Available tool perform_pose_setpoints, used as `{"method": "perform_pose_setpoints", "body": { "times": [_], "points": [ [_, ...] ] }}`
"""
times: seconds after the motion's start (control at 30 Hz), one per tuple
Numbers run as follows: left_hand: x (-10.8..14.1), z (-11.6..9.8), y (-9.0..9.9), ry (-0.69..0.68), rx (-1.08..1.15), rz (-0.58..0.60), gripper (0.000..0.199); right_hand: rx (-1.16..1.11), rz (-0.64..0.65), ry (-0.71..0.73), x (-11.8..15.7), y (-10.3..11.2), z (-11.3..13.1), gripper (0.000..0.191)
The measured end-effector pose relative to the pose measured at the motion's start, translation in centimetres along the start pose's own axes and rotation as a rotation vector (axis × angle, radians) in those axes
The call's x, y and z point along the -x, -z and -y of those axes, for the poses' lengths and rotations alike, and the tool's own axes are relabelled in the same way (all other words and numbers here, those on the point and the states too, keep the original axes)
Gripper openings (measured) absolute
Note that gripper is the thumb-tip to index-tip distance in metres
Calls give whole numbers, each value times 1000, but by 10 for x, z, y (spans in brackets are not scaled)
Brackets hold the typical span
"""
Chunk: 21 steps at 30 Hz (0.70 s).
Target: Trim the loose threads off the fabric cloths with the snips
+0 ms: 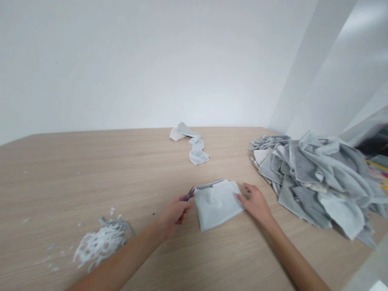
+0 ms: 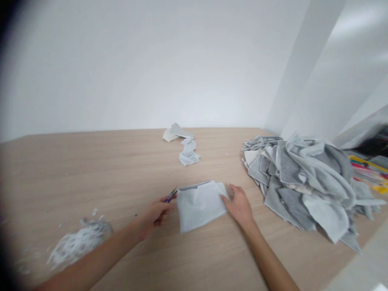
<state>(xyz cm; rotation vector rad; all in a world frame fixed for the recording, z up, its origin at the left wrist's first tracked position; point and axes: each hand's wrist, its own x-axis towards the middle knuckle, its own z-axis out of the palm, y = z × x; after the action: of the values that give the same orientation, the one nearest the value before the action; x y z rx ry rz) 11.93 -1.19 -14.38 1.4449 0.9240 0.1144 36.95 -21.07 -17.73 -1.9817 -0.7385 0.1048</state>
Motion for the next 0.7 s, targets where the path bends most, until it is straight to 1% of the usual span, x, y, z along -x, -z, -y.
{"method": "perform_pose_setpoints", "body": {
  "times": [0.07, 0.2, 0.27, 0.33, 0.4, 0.47, 0.53, 0.57, 0.63, 0.7],
  "points": [
    [-1, -5, 1, 26, -32, -1, 34, 48, 57, 29, 0, -6, -4, 58],
    [-19, -26, -6, 37, -135, 42, 35, 99, 125, 66, 2, -20, -4, 60],
    [-26, -36, -7, 39, -192, 88, 34, 111, 136, 65, 4, -22, -4, 56],
    [-28, -41, -1, 39, -256, 149, 33, 117, 129, 49, 6, -18, -6, 51],
    [-25, -42, 14, 38, -330, 211, 30, 111, 105, 23, 7, -11, -9, 49],
    [-21, -41, 37, 37, -409, 251, 27, 90, 79, -2, 8, -3, -12, 48],
    [-16, -43, 63, 31, -484, 266, 24, 60, 60, -25, 8, 4, -14, 49],
    [-13, -45, 74, 22, -512, 263, 27, 44, 55, -35, 7, 6, -14, 49],
    [-6, -51, 93, -27, -532, 219, 35, 16, 47, -58, 6, 8, -15, 49],
    [6, -55, 104, -104, -509, 150, 43, -10, 38, -85, 5, 8, -15, 49]
  ]
}}
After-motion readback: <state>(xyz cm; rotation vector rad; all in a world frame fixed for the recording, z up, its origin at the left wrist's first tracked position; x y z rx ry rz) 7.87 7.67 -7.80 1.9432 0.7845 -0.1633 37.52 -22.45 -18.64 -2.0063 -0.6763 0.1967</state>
